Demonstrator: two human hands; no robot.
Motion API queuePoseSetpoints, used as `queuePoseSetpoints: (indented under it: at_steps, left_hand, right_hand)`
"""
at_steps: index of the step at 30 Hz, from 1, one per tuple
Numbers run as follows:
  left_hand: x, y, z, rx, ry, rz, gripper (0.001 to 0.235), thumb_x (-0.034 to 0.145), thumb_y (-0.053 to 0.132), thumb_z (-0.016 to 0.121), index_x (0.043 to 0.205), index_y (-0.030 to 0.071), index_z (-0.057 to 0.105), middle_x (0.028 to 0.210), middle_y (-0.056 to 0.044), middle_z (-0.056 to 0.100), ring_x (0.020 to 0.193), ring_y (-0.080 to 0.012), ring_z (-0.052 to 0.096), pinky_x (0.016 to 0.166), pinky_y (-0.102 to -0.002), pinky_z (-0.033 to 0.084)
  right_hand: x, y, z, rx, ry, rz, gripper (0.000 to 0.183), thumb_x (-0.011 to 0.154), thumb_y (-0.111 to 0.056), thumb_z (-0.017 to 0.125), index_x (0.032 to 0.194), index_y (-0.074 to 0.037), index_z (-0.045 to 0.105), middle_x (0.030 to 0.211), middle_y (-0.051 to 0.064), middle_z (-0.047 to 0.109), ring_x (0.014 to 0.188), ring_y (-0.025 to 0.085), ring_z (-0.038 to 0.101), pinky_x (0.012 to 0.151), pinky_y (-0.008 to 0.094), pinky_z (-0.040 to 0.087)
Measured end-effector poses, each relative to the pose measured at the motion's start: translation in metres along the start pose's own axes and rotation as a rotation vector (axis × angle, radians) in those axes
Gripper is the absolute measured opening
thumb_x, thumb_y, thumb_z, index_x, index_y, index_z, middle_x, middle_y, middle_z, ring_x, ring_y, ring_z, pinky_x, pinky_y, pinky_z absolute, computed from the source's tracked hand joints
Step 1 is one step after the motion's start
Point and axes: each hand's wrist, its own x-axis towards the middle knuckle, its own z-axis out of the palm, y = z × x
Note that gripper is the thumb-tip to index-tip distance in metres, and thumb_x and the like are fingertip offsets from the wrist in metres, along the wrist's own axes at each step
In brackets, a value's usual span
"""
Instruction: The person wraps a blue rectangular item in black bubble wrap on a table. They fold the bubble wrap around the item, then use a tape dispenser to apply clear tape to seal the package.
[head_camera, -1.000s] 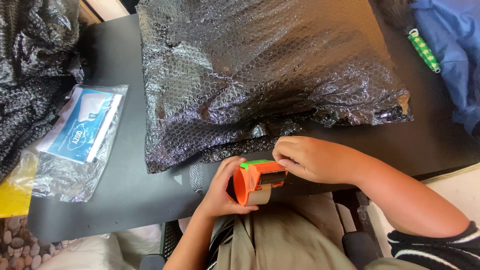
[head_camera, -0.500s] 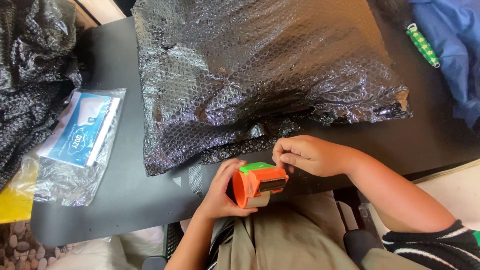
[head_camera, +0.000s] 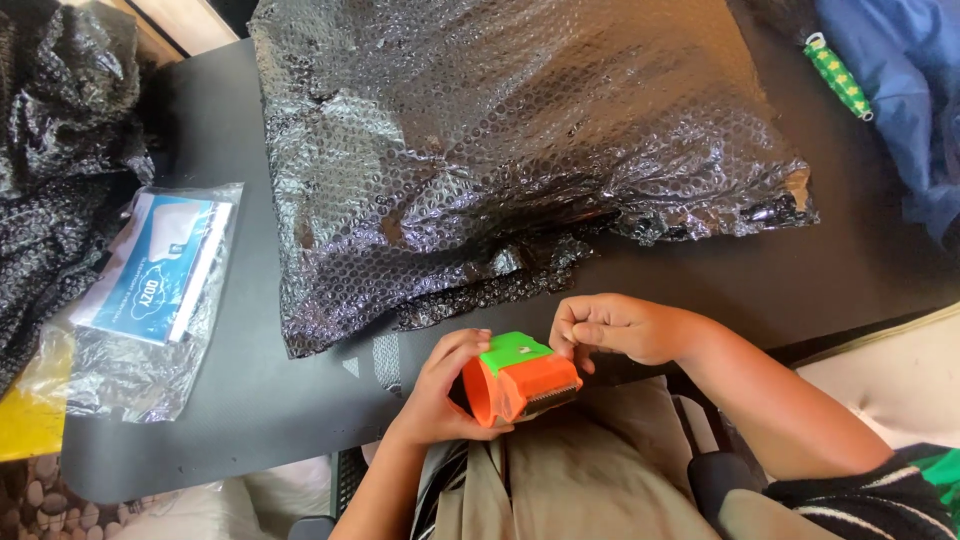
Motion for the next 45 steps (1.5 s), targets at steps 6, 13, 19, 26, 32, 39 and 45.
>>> queuePoseSetpoints:
  at_steps: [6,13,19,26,32,39,45]
  left_hand:
    - [0.001,0.009,0.0,0.131,-0.141,0.044,0.079,0.077,0.035,0.092,0.137,0.003,0.052,0.135,-0.017,0.054,0.132,-0.0365,0.059,0.113,-0.05,0.051]
    - [-0.001,0.015,0.002,0.186,-0.211,0.152,0.06,0.089,0.032,0.084,0.133,0.002,0.056,0.132,-0.017,0.056,0.128,-0.041,0.06,0.11,-0.054,0.052]
    - [-0.005,0.017,0.005,0.235,-0.206,0.162,0.056,0.088,0.031,0.086,0.127,0.002,0.058,0.128,-0.017,0.057,0.126,-0.0398,0.061,0.11,-0.053,0.053]
    - [-0.012,0.006,0.003,0.162,-0.088,0.022,0.077,0.077,0.034,0.091,0.135,0.001,0.053,0.137,-0.018,0.052,0.132,-0.0374,0.059,0.116,-0.052,0.05]
    - [-0.017,-0.007,0.002,0.102,0.018,-0.104,0.097,0.065,0.047,0.095,0.139,0.005,0.047,0.136,-0.015,0.048,0.133,-0.034,0.056,0.115,-0.05,0.048]
    - [-0.015,-0.01,0.004,0.083,0.011,-0.088,0.102,0.067,0.047,0.093,0.144,0.003,0.044,0.136,-0.015,0.046,0.132,-0.0356,0.056,0.115,-0.048,0.048]
    - [-0.02,-0.012,0.004,0.054,0.047,-0.128,0.106,0.063,0.047,0.094,0.144,0.003,0.043,0.138,-0.015,0.044,0.134,-0.0336,0.053,0.115,-0.046,0.047]
  right_hand:
    - [-0.019,0.007,-0.001,-0.07,0.009,0.127,0.036,0.105,-0.041,0.048,0.102,-0.007,0.059,0.103,0.005,0.065,0.078,0.017,0.063,0.071,0.03,0.052]
    - [-0.041,0.02,-0.032,-0.132,0.226,0.01,0.03,0.106,-0.032,0.049,0.102,-0.004,0.06,0.094,0.009,0.067,0.091,0.02,0.07,0.069,0.031,0.056]
    - [-0.054,-0.022,-0.015,-0.566,0.566,0.266,0.019,0.103,-0.019,0.051,0.098,-0.011,0.067,0.097,0.003,0.074,0.08,0.016,0.067,0.078,0.03,0.054]
    - [-0.116,0.009,0.011,-0.488,0.739,0.306,0.022,0.101,-0.018,0.058,0.087,-0.007,0.071,0.085,0.002,0.069,0.078,0.013,0.06,0.074,0.028,0.048]
    - [-0.204,0.152,0.022,0.156,1.242,0.353,0.019,0.103,-0.011,0.06,0.104,0.006,0.069,0.094,0.022,0.07,0.084,0.024,0.061,0.066,0.034,0.044]
    - [-0.206,0.203,0.008,0.57,1.462,0.224,0.017,0.108,-0.021,0.055,0.118,-0.009,0.059,0.111,0.006,0.062,0.095,0.015,0.057,0.075,0.023,0.041]
    - [-0.18,0.191,-0.001,0.688,1.304,-0.005,0.012,0.104,-0.02,0.063,0.092,-0.018,0.065,0.095,0.003,0.071,0.089,0.017,0.065,0.066,0.025,0.045]
